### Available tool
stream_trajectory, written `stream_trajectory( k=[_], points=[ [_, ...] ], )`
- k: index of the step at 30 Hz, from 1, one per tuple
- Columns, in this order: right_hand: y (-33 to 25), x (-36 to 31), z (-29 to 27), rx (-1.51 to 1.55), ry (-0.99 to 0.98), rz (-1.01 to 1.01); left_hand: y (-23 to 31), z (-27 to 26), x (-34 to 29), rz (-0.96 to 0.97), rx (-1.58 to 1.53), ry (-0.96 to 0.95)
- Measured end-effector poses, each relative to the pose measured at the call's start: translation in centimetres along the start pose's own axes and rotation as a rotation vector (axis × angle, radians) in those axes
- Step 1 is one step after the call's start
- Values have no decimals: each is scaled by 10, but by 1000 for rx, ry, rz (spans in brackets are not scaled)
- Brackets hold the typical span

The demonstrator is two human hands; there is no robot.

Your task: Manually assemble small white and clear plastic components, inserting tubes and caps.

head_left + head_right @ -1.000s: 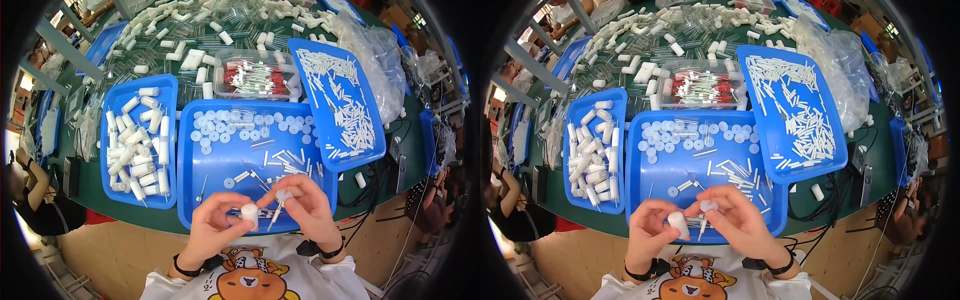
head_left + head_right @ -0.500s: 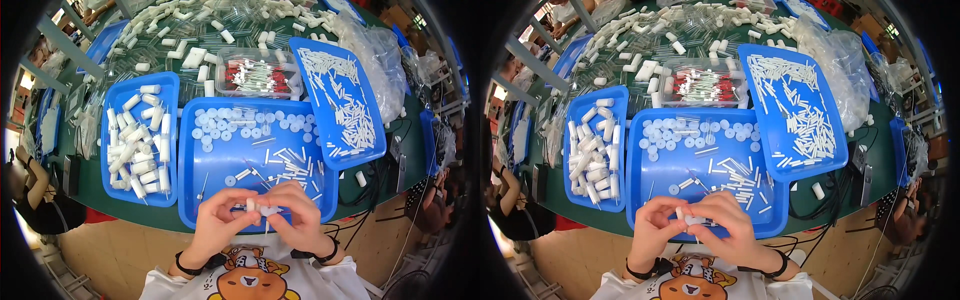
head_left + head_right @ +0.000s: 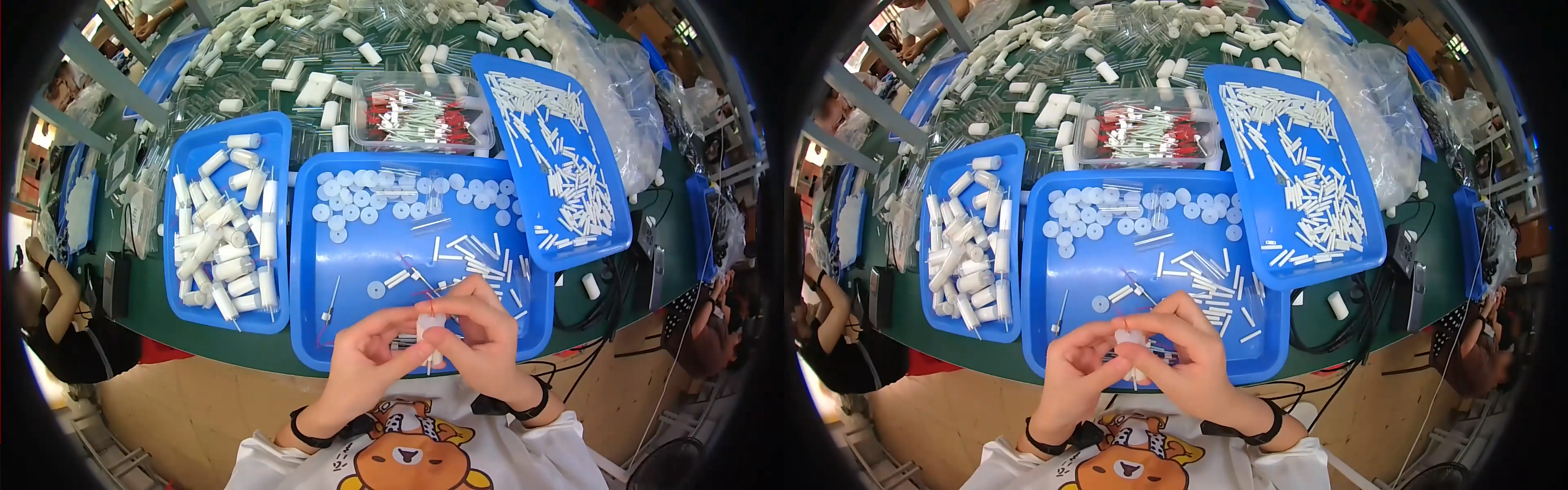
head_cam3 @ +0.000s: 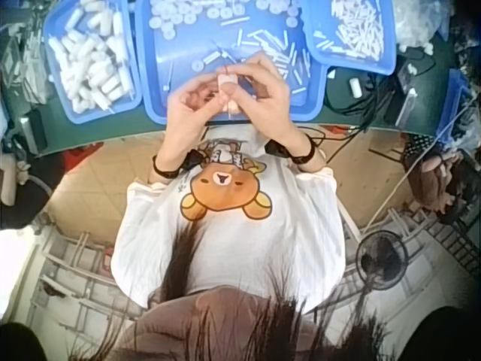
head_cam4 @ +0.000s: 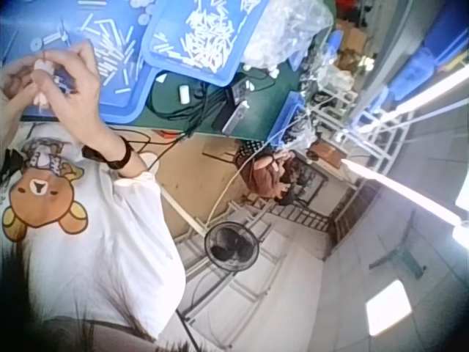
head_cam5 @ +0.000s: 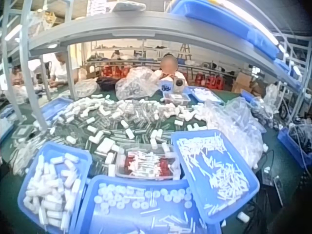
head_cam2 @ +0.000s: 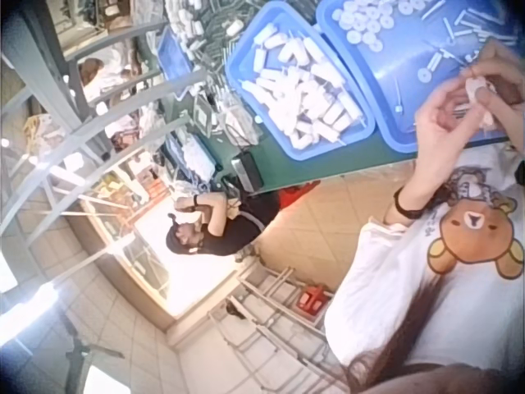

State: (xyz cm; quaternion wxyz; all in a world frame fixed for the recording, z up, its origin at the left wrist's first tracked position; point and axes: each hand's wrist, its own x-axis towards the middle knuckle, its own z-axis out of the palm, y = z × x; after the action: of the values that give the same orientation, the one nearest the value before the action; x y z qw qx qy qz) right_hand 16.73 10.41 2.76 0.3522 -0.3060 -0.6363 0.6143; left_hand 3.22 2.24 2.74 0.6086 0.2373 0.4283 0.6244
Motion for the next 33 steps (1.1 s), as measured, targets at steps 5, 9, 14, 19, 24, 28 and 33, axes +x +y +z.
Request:
stream_trajectory(
  k=[5,9,14,19,24,28,33],
  points=[
    [-4,3,-2,151,-82,78,2,1,1,28,43,12],
    [-3,7,-10,133,-178,29,6,-2,3,-21,-49,-22],
    [-6,9,-12,292,-255,105,5,-11,1,2,-76,-85],
    [-6,13,-17,395,-302,156,10,-9,3,125,-21,-132],
    [-14,18,-9,56,-364,159,11,-19,-1,-53,121,-37],
    [-15,18,1,155,-72,267,14,-37,17,241,826,-27],
    [-15,19,-4,138,-33,251,9,-36,38,448,1464,313]
  ],
)
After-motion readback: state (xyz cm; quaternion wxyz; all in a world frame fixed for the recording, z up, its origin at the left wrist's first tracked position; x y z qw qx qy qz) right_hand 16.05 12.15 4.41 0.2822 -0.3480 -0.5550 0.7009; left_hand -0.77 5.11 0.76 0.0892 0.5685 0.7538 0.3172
